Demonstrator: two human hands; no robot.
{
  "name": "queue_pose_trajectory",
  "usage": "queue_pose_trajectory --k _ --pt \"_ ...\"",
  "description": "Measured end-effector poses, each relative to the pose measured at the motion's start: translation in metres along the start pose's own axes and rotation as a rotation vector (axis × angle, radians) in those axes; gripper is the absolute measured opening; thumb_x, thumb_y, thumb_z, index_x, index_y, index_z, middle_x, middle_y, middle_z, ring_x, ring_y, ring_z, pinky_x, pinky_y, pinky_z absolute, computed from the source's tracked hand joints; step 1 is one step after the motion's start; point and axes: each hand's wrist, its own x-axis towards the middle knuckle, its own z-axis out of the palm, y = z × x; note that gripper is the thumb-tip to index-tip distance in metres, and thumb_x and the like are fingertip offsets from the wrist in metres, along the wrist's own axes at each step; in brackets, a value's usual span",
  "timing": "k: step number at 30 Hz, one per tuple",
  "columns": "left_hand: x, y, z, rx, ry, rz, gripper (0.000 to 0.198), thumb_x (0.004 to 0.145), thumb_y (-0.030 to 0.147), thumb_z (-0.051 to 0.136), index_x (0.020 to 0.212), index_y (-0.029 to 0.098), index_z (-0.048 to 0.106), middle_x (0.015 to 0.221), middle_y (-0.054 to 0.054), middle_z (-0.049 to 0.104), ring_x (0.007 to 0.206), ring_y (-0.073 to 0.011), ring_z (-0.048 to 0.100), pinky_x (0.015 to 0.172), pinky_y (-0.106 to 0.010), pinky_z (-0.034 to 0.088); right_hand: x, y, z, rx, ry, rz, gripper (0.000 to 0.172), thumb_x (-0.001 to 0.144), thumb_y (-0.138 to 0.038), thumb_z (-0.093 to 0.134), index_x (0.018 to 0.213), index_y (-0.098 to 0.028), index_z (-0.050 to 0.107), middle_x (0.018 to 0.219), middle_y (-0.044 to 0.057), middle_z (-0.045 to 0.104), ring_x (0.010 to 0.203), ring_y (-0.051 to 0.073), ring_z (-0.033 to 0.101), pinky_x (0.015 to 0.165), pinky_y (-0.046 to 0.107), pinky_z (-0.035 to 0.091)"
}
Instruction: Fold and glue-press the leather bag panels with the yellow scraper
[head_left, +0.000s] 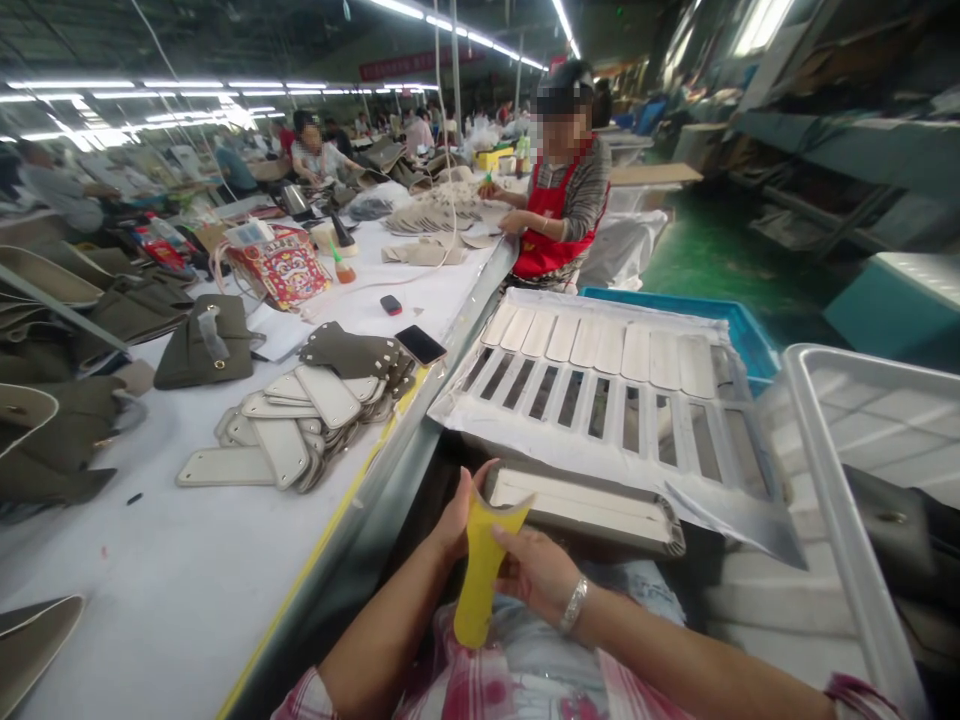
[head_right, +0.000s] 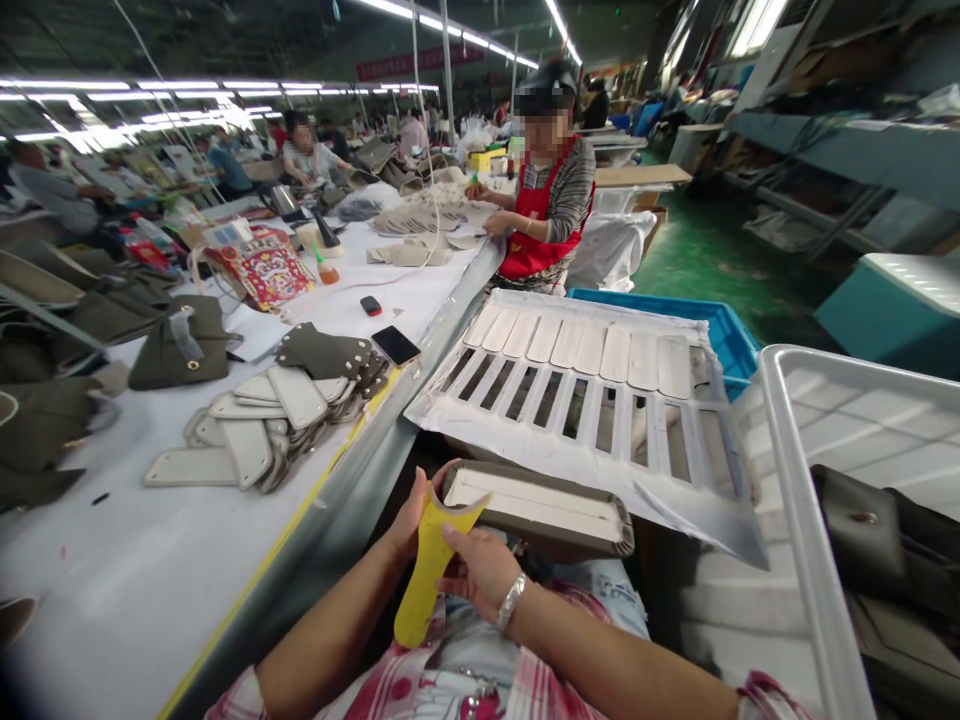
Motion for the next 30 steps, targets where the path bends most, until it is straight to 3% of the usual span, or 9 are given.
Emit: queue_pose_trajectory --k 6,14,21,30 --pt "0.012 0.002 0.000 0.129 0.031 0.031 0.048 0.087 0.051 0.047 0.122 0.018 0.052 0.117 -0.010 0.060 0.111 -0.0248 0.053 0.098 -0.036 0.038 0.005 0.000 -0.005 0.061 -0.039 -0.005 0.020 0.083 -0.033 0.056 0.083 -0.014 0.061 0.080 0.012 0.069 0.058 0.014 0.063 0.047 0.020 0.048" --pt "0.014 0.005 0.014 0.228 0.161 -0.002 0.047 0.087 0.049 0.048 0.120 0.017 0.052 0.110 -0.010 0.062 0.106 -0.0245 0.056 0.093 -0.035 0.040 0.010 -0.008 -0.013 0.108 -0.126 0.013 0.036 0.064 -0.047 0.071 0.079 -0.014 0.063 0.082 0.011 0.069 0.064 0.016 0.064 0.047 0.020 0.047" --pt "0.019 0.004 0.015 0.346 0.206 -0.010 0.047 0.086 0.050 0.048 0.121 0.019 0.051 0.110 -0.009 0.062 0.102 -0.0255 0.057 0.089 -0.036 0.041 0.014 -0.009 -0.022 0.074 -0.122 0.004 0.041 0.061 -0.052 0.070 0.077 -0.014 0.064 0.076 0.010 0.068 0.058 0.015 0.060 0.046 0.021 0.047" --pt "0.015 0.004 0.013 0.527 0.242 0.024 0.049 0.084 0.052 0.050 0.122 0.021 0.050 0.116 -0.007 0.060 0.112 -0.0261 0.052 0.097 -0.035 0.037 0.008 -0.007 -0.023 0.051 -0.050 -0.019 0.038 0.062 -0.048 0.069 0.077 -0.014 0.062 0.075 0.010 0.067 0.058 0.017 0.062 0.046 0.022 0.047"
